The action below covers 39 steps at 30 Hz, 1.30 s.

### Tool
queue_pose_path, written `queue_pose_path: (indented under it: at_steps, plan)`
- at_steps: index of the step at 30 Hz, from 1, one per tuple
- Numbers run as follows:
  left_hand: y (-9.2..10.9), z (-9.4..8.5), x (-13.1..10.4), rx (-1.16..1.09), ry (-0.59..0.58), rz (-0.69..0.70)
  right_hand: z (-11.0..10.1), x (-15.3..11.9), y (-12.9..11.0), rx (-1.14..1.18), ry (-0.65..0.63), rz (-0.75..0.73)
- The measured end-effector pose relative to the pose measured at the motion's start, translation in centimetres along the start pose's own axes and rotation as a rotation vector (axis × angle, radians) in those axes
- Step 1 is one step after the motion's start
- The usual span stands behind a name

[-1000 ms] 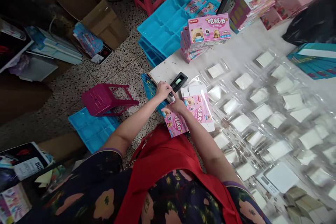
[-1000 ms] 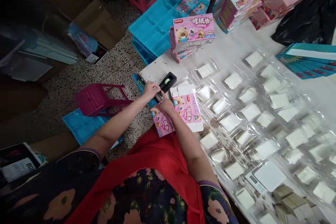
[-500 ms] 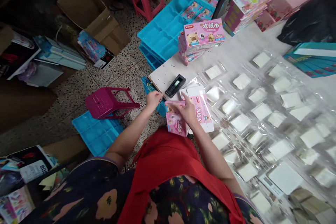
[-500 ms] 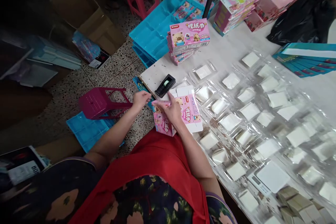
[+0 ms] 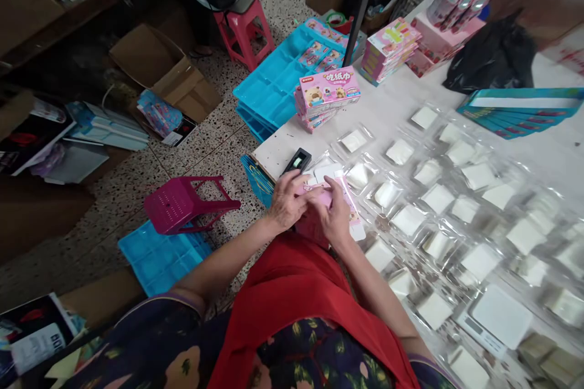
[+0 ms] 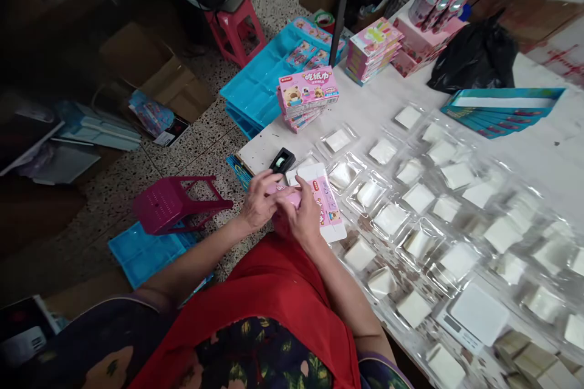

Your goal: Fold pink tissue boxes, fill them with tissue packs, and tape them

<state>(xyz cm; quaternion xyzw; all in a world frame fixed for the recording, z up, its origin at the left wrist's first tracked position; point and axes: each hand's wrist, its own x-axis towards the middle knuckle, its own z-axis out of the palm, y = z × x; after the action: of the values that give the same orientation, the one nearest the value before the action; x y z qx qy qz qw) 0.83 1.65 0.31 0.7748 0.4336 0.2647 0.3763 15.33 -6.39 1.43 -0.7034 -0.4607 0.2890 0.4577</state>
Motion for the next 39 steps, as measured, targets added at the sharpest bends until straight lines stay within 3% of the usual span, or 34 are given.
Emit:
queue_pose_path:
  at_steps: [3,7,8,10,12,14,17,20,23,29,32,35,37,39]
  plan:
    - [0.3,-0.1,1.9,0.003,-0.114,0.06,-1.4,1.4,-0.2,0.137,0.104,0.143]
    - [2.6,-0.6,3.7,-0.151,-0.453,-0.034,-3.5,3.8,0.6,0.461,0.462,0.162]
    - [3.5,-1.0,4.8,-0.095,-0.45,-0.029,-3.9,4.2,1.0,0.537,0.505,0.136]
    - [5.3,-2.0,8.2,0.13,-0.26,0.017,-4.4,4.5,1.9,0.637,0.524,0.14]
    - [6.7,-2.8,13.2,0.349,-0.007,0.114,-4.3,3.9,3.1,0.68,0.524,0.234]
    - [7.2,-3.0,18.6,0.477,0.125,0.2,-3.9,2.5,4.4,0.699,0.537,0.356]
    - [5.7,-1.3,24.9,0.607,0.088,0.241,-3.2,-0.1,6.4,0.675,0.543,0.507]
    - [3.2,0.8,27.0,0.679,-0.007,0.231,-3.2,-2.8,7.9,0.64,0.564,0.631]
    - [2.0,1.4,26.8,0.658,-0.03,0.234,-3.7,-4.8,8.7,0.667,0.587,0.716]
    - [2.5,0.3,26.9,0.508,-0.05,0.263,-3.2,-7.1,9.8,0.915,0.623,0.933]
    - [2.5,0.9,26.3,0.526,-0.029,0.323,-2.4,-7.9,10.3,0.952,0.595,0.998]
    - [1.7,3.3,22.1,0.573,-0.102,0.331,-1.9,-8.2,10.8,0.969,0.557,1.053]
    - [0.7,5.7,17.2,0.587,-0.314,0.262,-1.9,-8.2,11.2,0.966,0.521,1.109]
    - [-0.6,8.3,12.2,0.621,-0.5,0.092,-2.1,-7.9,11.6,0.959,0.466,1.179]
